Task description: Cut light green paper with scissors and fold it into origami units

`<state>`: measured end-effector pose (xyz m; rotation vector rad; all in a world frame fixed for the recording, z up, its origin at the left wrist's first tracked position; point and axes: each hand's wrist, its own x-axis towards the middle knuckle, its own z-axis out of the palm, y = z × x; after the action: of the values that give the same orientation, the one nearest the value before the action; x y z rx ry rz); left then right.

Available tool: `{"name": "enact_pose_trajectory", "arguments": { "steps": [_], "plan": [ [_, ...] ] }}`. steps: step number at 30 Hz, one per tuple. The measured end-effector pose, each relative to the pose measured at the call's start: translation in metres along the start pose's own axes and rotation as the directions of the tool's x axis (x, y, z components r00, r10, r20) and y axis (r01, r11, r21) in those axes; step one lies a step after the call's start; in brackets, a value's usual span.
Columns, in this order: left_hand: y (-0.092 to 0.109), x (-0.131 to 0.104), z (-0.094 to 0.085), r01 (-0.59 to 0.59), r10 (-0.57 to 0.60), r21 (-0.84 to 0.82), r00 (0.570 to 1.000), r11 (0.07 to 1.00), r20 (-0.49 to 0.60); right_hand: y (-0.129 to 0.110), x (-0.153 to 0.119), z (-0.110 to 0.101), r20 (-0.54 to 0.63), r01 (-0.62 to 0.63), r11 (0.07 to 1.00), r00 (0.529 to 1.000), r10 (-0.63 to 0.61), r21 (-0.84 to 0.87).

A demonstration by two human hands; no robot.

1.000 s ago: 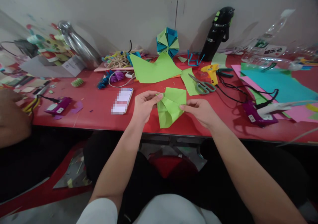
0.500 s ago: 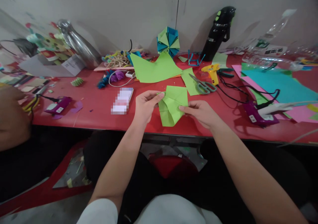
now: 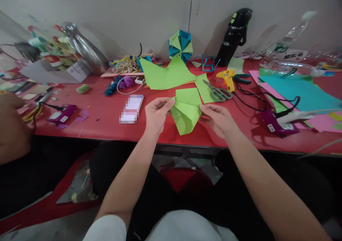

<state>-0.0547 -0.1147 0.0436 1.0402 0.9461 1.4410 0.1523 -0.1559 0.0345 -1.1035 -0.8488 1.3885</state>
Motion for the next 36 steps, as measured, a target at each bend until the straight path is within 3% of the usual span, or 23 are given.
{"name": "enact_pose_trajectory", "arguments": {
  "steps": [3, 10, 18, 24, 27, 31, 36],
  "plan": [
    [-0.004, -0.004, 0.005, -0.029, 0.030, 0.014, 1.000, 0.999, -0.009, 0.002, -0.002, 0.005, 0.019, -0.002, 1.000, 1.000, 0.002, 0.000],
    [-0.002, -0.002, 0.002, -0.035, 0.034, 0.036, 0.999, 0.999, 0.023, 0.004, -0.001, 0.002, 0.024, 0.097, 0.968, 0.995, -0.094, -0.231],
    [0.003, 0.003, -0.004, -0.025, 0.021, 0.108, 0.999, 0.994, 0.038, -0.003, -0.004, 0.001, 0.144, 0.096, 0.961, 0.988, -0.060, -0.259],
    [0.002, 0.004, -0.005, -0.025, 0.020, 0.132, 0.999, 0.991, 0.042, -0.006, -0.004, -0.004, 0.174, 0.026, 0.957, 0.984, 0.026, -0.288],
    [-0.001, 0.002, -0.002, -0.019, 0.015, 0.117, 0.999, 0.993, 0.034, -0.003, -0.002, -0.005, 0.162, -0.020, 0.969, 0.985, 0.061, -0.245],
    [-0.006, 0.001, 0.001, -0.015, 0.016, 0.062, 1.000, 0.998, -0.007, 0.000, 0.001, -0.002, 0.097, -0.005, 0.996, 0.995, 0.014, -0.084],
    [-0.007, 0.000, -0.001, 0.133, -0.135, 0.021, 0.987, 0.991, 0.084, -0.002, 0.003, -0.001, -0.063, 0.050, 0.996, 0.997, -0.045, 0.072]
  ]
}}
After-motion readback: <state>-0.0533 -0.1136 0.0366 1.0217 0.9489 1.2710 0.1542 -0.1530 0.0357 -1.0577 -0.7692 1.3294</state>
